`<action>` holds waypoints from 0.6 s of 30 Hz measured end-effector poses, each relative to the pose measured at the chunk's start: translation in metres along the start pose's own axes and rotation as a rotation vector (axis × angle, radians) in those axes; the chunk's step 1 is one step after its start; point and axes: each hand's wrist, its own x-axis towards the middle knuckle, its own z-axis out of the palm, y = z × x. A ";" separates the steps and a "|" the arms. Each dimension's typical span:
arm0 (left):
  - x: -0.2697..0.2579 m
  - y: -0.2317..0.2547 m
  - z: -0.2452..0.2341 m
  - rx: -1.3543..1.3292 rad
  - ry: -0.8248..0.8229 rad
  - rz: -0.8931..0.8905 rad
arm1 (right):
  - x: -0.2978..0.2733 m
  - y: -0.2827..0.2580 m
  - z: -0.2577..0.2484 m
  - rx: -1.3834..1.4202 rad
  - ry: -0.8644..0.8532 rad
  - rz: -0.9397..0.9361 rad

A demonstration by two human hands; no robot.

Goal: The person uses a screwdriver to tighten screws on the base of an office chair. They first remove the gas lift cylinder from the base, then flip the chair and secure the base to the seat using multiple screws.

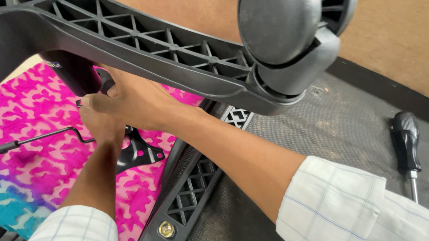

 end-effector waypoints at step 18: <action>-0.057 0.051 -0.063 0.183 0.089 0.164 | -0.060 -0.027 -0.027 -0.207 -0.039 -0.179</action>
